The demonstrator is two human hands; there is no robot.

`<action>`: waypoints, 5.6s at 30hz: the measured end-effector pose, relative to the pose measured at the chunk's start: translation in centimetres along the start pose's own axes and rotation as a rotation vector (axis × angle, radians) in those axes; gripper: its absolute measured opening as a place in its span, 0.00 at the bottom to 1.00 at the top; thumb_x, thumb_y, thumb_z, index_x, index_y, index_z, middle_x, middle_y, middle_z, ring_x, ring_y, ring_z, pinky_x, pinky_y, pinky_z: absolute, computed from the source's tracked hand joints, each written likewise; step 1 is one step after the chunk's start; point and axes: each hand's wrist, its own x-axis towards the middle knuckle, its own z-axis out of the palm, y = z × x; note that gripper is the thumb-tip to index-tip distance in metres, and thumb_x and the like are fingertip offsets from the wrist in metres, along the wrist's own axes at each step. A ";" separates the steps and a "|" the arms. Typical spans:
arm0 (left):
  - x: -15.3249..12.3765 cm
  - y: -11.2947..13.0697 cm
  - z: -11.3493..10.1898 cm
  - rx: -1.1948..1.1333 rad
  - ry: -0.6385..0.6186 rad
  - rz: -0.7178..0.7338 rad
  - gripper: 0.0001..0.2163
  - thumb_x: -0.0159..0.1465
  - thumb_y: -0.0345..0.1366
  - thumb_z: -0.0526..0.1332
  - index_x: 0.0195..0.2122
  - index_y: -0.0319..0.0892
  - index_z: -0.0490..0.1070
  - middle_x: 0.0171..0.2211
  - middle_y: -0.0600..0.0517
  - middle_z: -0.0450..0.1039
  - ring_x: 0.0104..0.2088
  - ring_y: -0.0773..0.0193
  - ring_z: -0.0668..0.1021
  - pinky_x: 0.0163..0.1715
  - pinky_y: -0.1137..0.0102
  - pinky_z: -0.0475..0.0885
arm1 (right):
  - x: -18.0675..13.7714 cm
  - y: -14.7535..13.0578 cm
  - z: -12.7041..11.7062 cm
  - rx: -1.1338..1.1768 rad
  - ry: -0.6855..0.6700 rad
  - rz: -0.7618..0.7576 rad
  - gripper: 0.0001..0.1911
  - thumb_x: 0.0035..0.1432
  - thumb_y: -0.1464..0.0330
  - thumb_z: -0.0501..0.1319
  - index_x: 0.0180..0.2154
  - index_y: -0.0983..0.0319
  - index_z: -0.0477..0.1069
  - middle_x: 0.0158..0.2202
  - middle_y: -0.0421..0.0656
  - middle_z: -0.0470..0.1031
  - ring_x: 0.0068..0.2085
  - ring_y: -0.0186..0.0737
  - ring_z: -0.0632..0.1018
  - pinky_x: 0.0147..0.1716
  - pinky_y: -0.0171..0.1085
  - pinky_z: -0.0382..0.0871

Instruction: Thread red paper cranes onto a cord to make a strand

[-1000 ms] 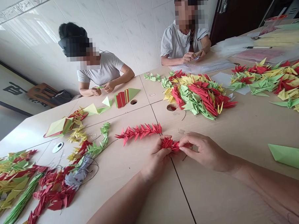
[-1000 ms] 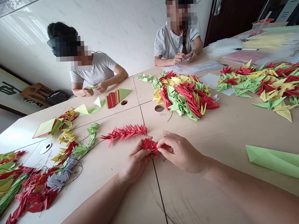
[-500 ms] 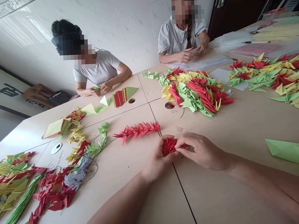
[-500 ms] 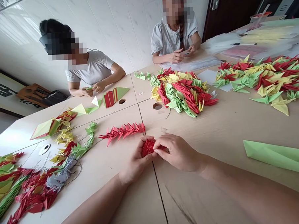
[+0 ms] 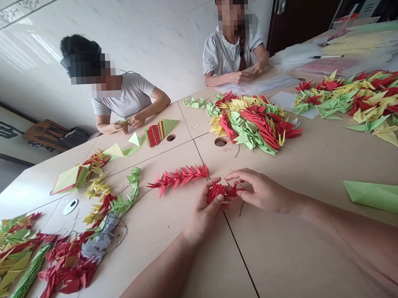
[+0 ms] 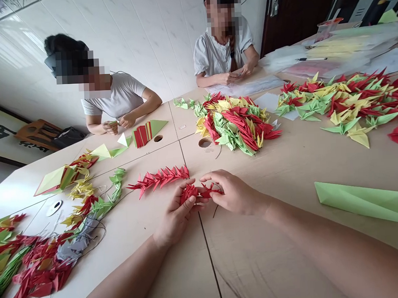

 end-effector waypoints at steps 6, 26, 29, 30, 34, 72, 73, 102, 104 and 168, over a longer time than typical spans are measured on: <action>-0.1 0.1 0.1 -0.125 -0.018 -0.007 0.18 0.63 0.35 0.63 0.53 0.46 0.63 0.44 0.49 0.75 0.43 0.60 0.79 0.45 0.64 0.72 | 0.1 -0.2 0.2 0.140 -0.166 0.078 0.18 0.56 0.72 0.58 0.50 0.59 0.69 0.46 0.45 0.76 0.47 0.42 0.77 0.47 0.41 0.72; 0.0 -0.4 0.3 0.012 0.134 0.025 0.17 0.63 0.40 0.63 0.51 0.47 0.63 0.43 0.52 0.72 0.42 0.64 0.75 0.47 0.63 0.71 | -0.2 -1.7 0.3 0.084 0.054 -0.081 0.05 0.58 0.72 0.57 0.30 0.59 0.70 0.30 0.40 0.74 0.33 0.36 0.75 0.34 0.35 0.71; 0.0 -0.2 0.3 0.002 0.106 0.019 0.17 0.62 0.39 0.63 0.51 0.47 0.63 0.43 0.52 0.72 0.43 0.63 0.75 0.49 0.62 0.71 | -0.2 -1.8 0.3 0.013 0.065 -0.122 0.07 0.57 0.74 0.56 0.29 0.59 0.68 0.28 0.40 0.73 0.31 0.36 0.74 0.32 0.35 0.70; 0.0 -0.1 0.4 -0.011 0.091 0.014 0.17 0.62 0.39 0.63 0.51 0.47 0.63 0.43 0.52 0.72 0.44 0.63 0.75 0.49 0.62 0.70 | -0.2 -1.8 0.3 -0.008 0.068 -0.132 0.07 0.57 0.75 0.56 0.29 0.59 0.68 0.28 0.40 0.73 0.31 0.36 0.74 0.31 0.35 0.70; 0.0 0.1 0.5 -0.082 0.048 -0.016 0.15 0.63 0.37 0.63 0.49 0.46 0.64 0.43 0.52 0.73 0.45 0.62 0.76 0.48 0.63 0.71 | -0.1 -1.6 0.3 -0.072 0.080 -0.184 0.07 0.56 0.75 0.57 0.28 0.59 0.67 0.27 0.40 0.73 0.30 0.36 0.74 0.31 0.35 0.70; 0.4 0.3 0.3 -0.188 0.021 -0.117 0.16 0.58 0.36 0.67 0.45 0.42 0.67 0.36 0.52 0.73 0.37 0.63 0.78 0.39 0.67 0.73 | -0.3 -1.3 0.2 -0.228 0.020 -0.372 0.06 0.61 0.74 0.56 0.34 0.58 0.68 0.31 0.41 0.75 0.35 0.41 0.76 0.41 0.43 0.73; 0.4 0.3 0.2 -0.187 0.022 -0.114 0.16 0.58 0.35 0.68 0.45 0.42 0.67 0.36 0.52 0.73 0.36 0.64 0.78 0.37 0.68 0.73 | -0.3 -1.2 0.2 -0.240 0.016 -0.384 0.07 0.61 0.74 0.56 0.36 0.58 0.69 0.32 0.41 0.76 0.36 0.41 0.76 0.44 0.45 0.73; 0.6 0.7 0.4 -0.182 0.000 -0.146 0.13 0.57 0.32 0.67 0.41 0.39 0.67 0.31 0.52 0.72 0.30 0.69 0.76 0.32 0.73 0.72 | -0.6 -1.5 -0.2 -0.043 -0.045 -0.343 0.12 0.62 0.76 0.54 0.40 0.58 0.73 0.30 0.39 0.76 0.31 0.32 0.76 0.29 0.30 0.69; 0.5 0.6 0.3 -0.192 0.005 -0.138 0.14 0.57 0.32 0.67 0.42 0.40 0.67 0.32 0.53 0.71 0.31 0.69 0.75 0.32 0.73 0.71 | -0.7 -1.8 -0.3 0.022 -0.067 -0.287 0.14 0.59 0.78 0.53 0.39 0.59 0.73 0.31 0.39 0.77 0.31 0.32 0.76 0.30 0.30 0.70; 0.3 0.6 0.4 -0.327 -0.019 -0.108 0.12 0.59 0.32 0.66 0.43 0.41 0.68 0.34 0.51 0.73 0.31 0.68 0.76 0.34 0.72 0.70 | -0.2 -0.5 1.1 0.308 -0.117 0.164 0.19 0.57 0.74 0.56 0.51 0.60 0.65 0.38 0.41 0.78 0.37 0.36 0.80 0.42 0.40 0.76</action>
